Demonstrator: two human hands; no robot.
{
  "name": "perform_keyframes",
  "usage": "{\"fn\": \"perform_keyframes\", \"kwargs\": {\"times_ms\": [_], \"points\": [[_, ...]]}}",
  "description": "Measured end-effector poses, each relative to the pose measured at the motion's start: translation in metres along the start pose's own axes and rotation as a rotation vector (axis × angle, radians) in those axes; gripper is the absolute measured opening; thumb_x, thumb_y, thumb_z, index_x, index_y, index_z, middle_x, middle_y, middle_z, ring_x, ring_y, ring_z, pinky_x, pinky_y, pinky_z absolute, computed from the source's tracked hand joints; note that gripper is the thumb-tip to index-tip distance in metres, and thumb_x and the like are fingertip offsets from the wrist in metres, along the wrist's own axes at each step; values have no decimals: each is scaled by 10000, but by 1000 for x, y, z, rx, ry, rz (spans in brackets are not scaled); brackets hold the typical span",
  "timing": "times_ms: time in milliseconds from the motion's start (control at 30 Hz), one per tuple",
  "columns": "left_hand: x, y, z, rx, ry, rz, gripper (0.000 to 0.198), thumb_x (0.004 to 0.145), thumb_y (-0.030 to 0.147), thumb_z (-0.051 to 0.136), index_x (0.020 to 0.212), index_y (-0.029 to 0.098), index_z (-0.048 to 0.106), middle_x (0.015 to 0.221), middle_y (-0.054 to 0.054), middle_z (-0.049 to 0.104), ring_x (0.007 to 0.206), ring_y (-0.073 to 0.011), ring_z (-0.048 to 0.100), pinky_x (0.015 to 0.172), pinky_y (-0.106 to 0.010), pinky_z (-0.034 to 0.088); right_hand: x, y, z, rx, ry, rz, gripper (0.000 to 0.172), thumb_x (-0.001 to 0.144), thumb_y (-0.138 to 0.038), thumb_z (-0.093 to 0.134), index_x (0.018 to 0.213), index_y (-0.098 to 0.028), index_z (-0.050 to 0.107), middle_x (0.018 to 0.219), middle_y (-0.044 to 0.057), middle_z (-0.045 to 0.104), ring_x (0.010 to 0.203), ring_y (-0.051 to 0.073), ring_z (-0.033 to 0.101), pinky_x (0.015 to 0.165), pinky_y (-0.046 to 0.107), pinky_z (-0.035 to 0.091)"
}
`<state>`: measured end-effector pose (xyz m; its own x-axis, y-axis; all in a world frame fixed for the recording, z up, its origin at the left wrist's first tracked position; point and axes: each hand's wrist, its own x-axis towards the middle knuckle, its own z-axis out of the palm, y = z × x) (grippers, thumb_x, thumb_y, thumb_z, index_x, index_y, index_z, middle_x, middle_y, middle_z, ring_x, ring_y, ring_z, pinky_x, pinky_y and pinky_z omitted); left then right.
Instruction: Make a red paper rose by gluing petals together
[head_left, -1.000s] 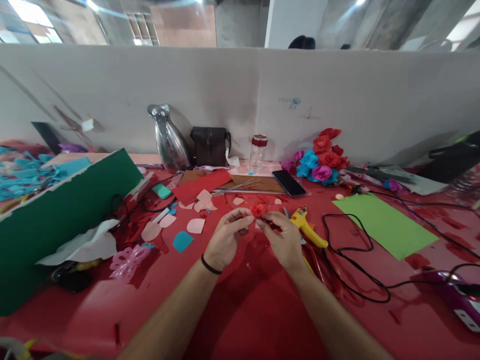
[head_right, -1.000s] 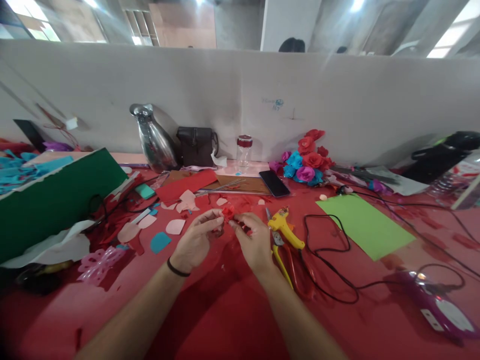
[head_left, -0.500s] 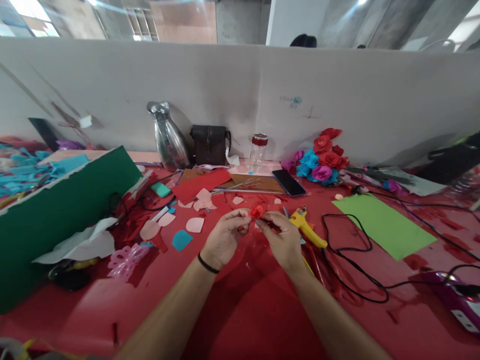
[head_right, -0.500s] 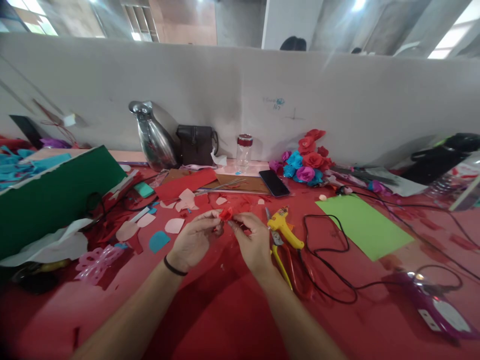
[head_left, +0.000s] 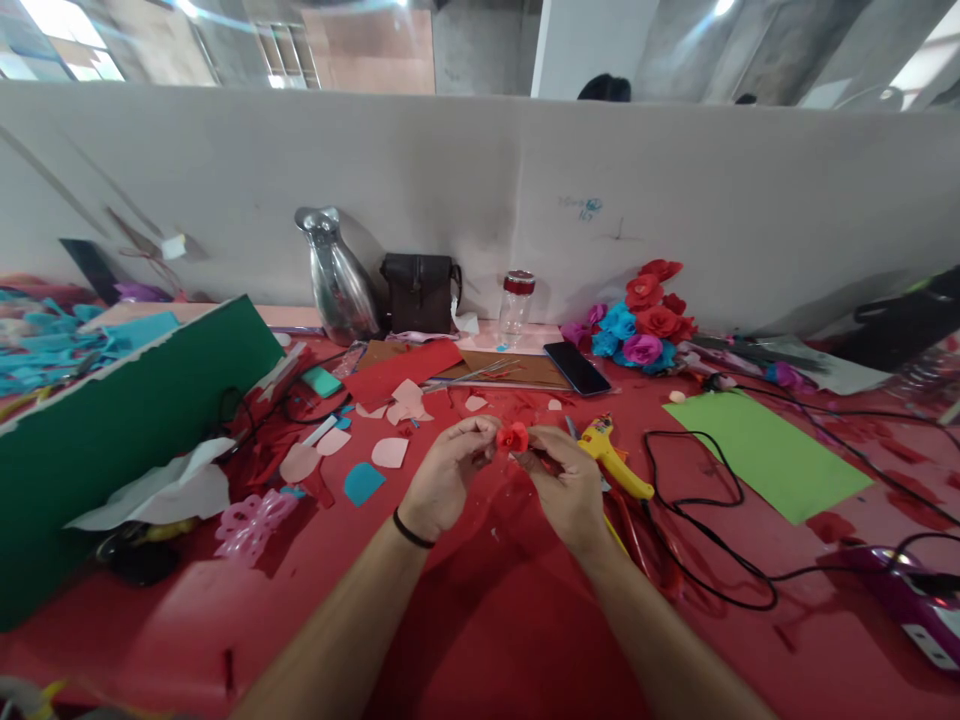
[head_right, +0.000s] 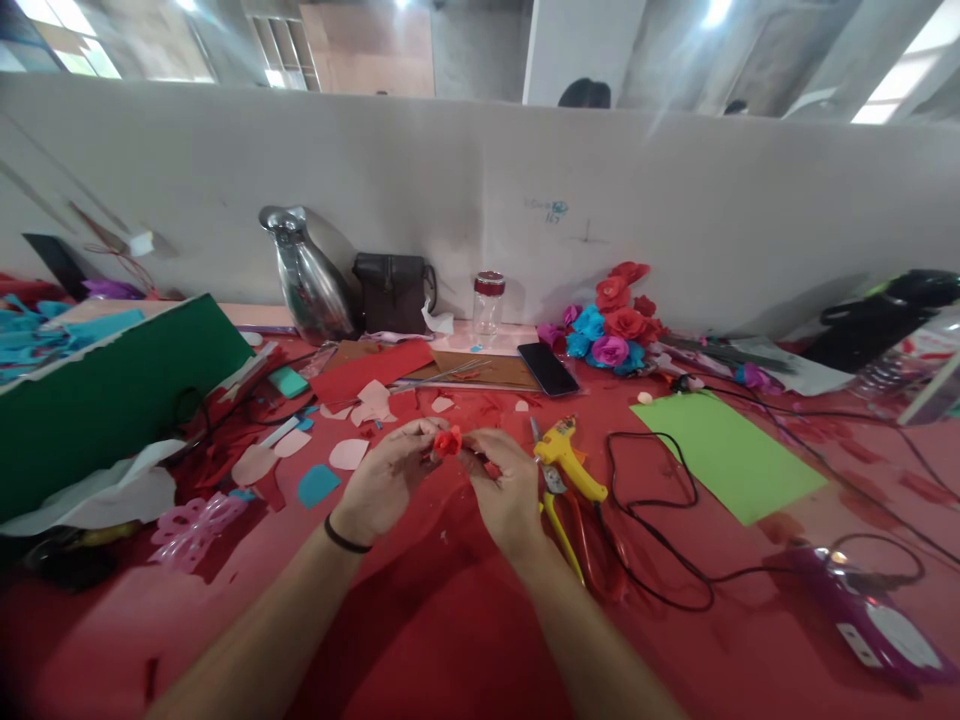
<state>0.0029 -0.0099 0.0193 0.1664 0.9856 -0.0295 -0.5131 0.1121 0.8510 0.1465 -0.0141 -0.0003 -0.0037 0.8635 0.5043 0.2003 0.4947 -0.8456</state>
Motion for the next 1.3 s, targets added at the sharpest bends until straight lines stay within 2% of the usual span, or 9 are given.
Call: {"fn": "perform_keyframes", "kwargs": {"times_ms": [233,367,567,700,833,900,967,1167,1300], "points": [[3,-5,-4,286,-17,118,179,658,227,712,830,176,704,837,-39,645,799,-167,541,754,-278,403,1,8,3,214,-3,102,63,768,-292,682,792,-250,723,892,30,621,860,176,566,764,303,456],[5,-9,-7,388,-65,161,137,674,274,728,768,176,720,871,-58,674,830,-186,570,787,-305,427,2,12,3,291,-18,144,68,743,-329,703,741,-266,730,869,21,572,855,172,533,774,307,438],[10,-13,-10,397,-42,178,134,643,288,759,682,174,699,717,-22,654,732,-152,557,735,-274,432,2,11,6,338,-84,213,98,727,-339,702,728,-244,724,862,25,572,866,180,539,789,315,436],[9,-16,-7,275,30,121,175,610,295,778,648,171,660,650,9,611,650,-116,528,670,-240,424,2,11,9,386,9,313,175,689,-337,729,799,-218,662,805,-3,581,749,144,542,700,276,445],[6,-16,-3,164,76,38,169,630,302,756,673,165,666,642,6,614,626,-107,542,672,-235,434,4,13,7,479,192,427,387,685,-414,725,589,-205,413,513,-90,367,473,70,320,455,203,287],[6,-16,-1,176,108,44,155,649,298,740,667,161,670,627,5,614,611,-100,536,660,-227,429,6,13,6,510,216,474,522,705,-492,687,534,-214,279,459,-106,234,430,61,193,403,217,167],[6,-16,0,203,136,63,140,659,289,731,669,159,681,623,4,623,609,-94,533,656,-218,424,8,12,5,531,192,519,568,713,-571,642,509,-219,246,445,-105,195,416,57,150,398,235,102],[7,-18,0,204,206,45,137,602,260,761,684,161,714,692,-16,681,658,-110,574,685,-228,442,6,2,9,590,49,563,621,711,-667,556,455,-231,194,432,-93,177,402,56,148,405,246,104],[7,-21,1,225,221,59,137,594,254,759,685,162,717,711,-25,698,698,-130,598,730,-250,457,4,2,10,488,35,546,510,722,-627,560,483,-205,401,476,-54,364,434,75,272,415,239,205]]}}
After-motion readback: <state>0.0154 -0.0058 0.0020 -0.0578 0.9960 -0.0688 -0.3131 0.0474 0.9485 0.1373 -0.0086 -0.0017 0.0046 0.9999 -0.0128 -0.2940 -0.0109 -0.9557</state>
